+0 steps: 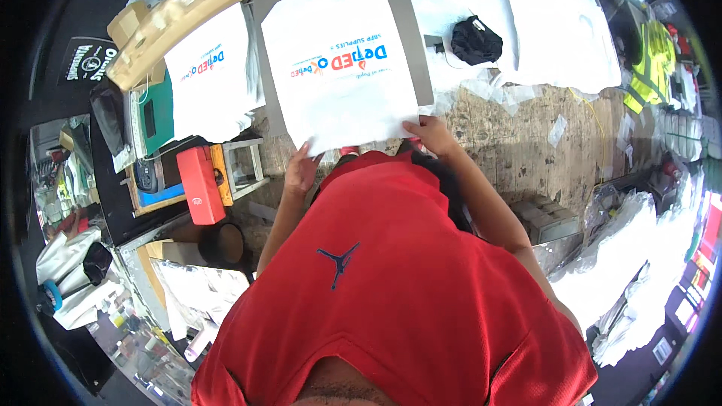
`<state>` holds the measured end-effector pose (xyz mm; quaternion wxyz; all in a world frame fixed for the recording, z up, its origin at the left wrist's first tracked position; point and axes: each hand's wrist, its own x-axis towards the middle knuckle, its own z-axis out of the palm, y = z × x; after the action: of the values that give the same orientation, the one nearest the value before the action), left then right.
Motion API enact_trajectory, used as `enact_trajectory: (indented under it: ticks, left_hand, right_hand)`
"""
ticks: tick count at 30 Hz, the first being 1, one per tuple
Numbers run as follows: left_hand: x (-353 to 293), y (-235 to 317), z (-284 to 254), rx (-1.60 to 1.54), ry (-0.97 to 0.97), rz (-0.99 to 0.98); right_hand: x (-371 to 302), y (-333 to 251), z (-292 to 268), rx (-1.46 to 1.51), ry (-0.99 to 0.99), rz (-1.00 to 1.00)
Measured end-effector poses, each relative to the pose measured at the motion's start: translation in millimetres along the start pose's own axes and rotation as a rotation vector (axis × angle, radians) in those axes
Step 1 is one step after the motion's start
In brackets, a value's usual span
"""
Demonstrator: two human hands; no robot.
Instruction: The person prepares and prints a design on white bags using a heat press machine and a screen. The person aligns a bag on the heat press, places a design sheet on it, and operates the machine to transfer the design, repeating the process for multiple bags.
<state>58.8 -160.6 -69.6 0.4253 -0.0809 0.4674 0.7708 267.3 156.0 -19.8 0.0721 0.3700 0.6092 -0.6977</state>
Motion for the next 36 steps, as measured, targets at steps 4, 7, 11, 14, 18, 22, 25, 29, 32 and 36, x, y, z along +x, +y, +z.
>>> enact_trajectory:
  ticks: [4, 7, 11, 14, 18, 22, 25, 29, 32, 36]
  left_hand:
    - [-28, 36, 57, -0.415, -0.068, -0.010]
    - [-30, 46, 26, -0.307, -0.056, 0.035]
    - [-24, 124, 54, 0.262, 0.162, 0.257]
    - [-8, 190, 34, 0.408, 0.266, 0.566]
    - [-12, 289, -1, 0.412, 0.364, 0.755]
    - [0, 344, -56, 0.503, 0.433, 0.567]
    - [26, 361, -112, 0.492, 0.460, 0.230]
    - [44, 326, -214, 0.688, 0.571, 0.335]
    - [67, 313, -206, 0.673, 0.559, 0.352]
    - [86, 295, -209, 0.894, 0.765, 0.227]
  right_hand:
    - [-7, -17, 23, 0.119, -0.111, 0.094]
    - [-16, -47, 64, 0.096, -0.259, 0.118]
    - [3, -72, 118, 0.110, -0.295, 0.091]
    - [21, -98, 182, 0.278, -0.241, 0.009]
    - [64, -157, 266, 0.267, -0.297, -0.108]
    - [139, -189, 330, 0.317, -0.254, -0.165]
    - [184, -202, 367, 0.279, -0.274, -0.103]
    - [211, -196, 417, 0.214, -0.280, -0.042]
    - [225, -196, 402, 0.158, -0.210, -0.047]
    - [209, -206, 387, -0.004, -0.113, -0.028]
